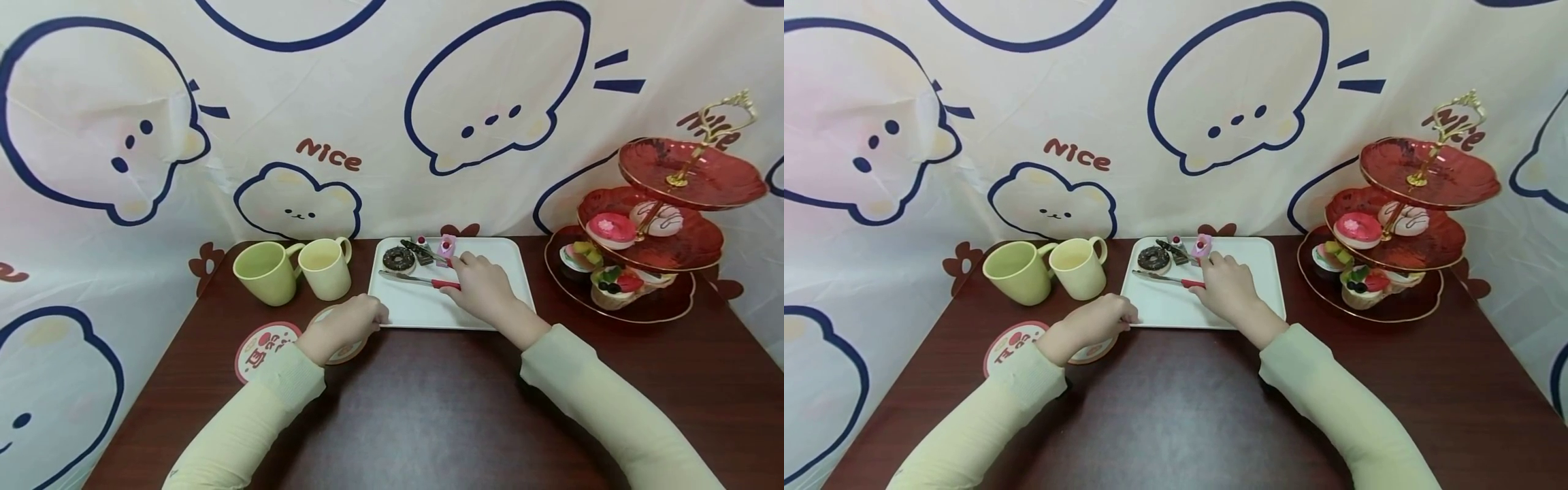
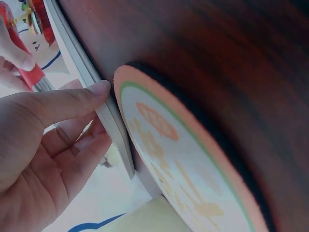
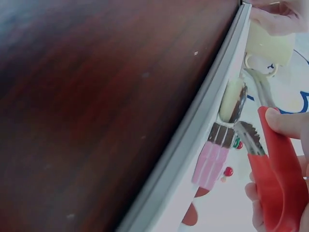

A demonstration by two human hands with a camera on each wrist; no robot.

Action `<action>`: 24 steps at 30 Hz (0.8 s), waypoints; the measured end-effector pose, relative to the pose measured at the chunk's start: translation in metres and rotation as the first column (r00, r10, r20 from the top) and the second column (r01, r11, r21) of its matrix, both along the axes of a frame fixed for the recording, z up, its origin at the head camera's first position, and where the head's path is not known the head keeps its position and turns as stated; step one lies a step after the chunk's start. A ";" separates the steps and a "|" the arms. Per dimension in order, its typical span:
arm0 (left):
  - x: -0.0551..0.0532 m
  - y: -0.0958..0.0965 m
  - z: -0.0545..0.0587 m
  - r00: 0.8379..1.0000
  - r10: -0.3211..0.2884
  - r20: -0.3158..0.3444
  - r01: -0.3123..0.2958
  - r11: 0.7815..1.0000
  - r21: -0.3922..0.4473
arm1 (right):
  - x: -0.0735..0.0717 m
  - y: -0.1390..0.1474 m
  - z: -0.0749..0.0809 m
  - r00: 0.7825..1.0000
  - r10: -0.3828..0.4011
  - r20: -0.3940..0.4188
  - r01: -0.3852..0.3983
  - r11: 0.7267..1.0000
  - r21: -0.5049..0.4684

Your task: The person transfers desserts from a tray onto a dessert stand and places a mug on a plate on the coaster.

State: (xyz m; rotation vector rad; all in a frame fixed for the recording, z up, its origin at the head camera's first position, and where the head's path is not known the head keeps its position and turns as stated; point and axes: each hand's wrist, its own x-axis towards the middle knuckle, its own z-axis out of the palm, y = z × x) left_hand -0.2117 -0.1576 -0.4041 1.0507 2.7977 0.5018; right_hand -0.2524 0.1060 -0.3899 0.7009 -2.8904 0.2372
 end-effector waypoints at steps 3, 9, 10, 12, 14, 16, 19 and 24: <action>0.000 0.000 0.001 1.000 -0.008 0.002 0.008 1.000 0.013 | -0.001 -0.006 0.001 1.000 0.005 -0.004 -0.005 1.000 0.006; 0.002 -0.001 0.001 1.000 -0.004 0.004 0.004 1.000 0.023 | 0.002 -0.007 0.005 0.999 0.017 0.039 -0.017 1.000 -0.011; 0.002 0.000 0.001 1.000 -0.003 0.006 0.003 1.000 0.023 | 0.003 -0.006 0.005 0.999 0.020 0.048 -0.020 1.000 -0.010; 0.002 0.000 0.002 1.000 0.001 0.008 -0.001 1.000 0.021 | 0.005 -0.002 0.007 0.998 0.023 0.066 -0.022 1.000 -0.010; 0.002 0.000 0.002 1.000 0.006 0.011 -0.006 1.000 0.015 | 0.008 0.002 0.008 0.997 0.024 0.078 -0.023 1.000 -0.013; 0.002 0.000 0.003 1.000 0.007 0.013 -0.007 1.000 0.011 | 0.009 0.005 0.008 0.997 0.028 0.077 -0.027 1.000 -0.015; 0.001 -0.001 0.002 1.000 0.007 0.009 -0.007 1.000 0.009 | 0.010 0.008 0.005 0.997 0.045 0.068 -0.043 0.999 -0.025; 0.000 -0.001 0.000 1.000 0.015 0.026 -0.015 1.000 0.003 | 0.008 0.008 -0.003 0.995 0.055 0.081 -0.052 0.998 -0.036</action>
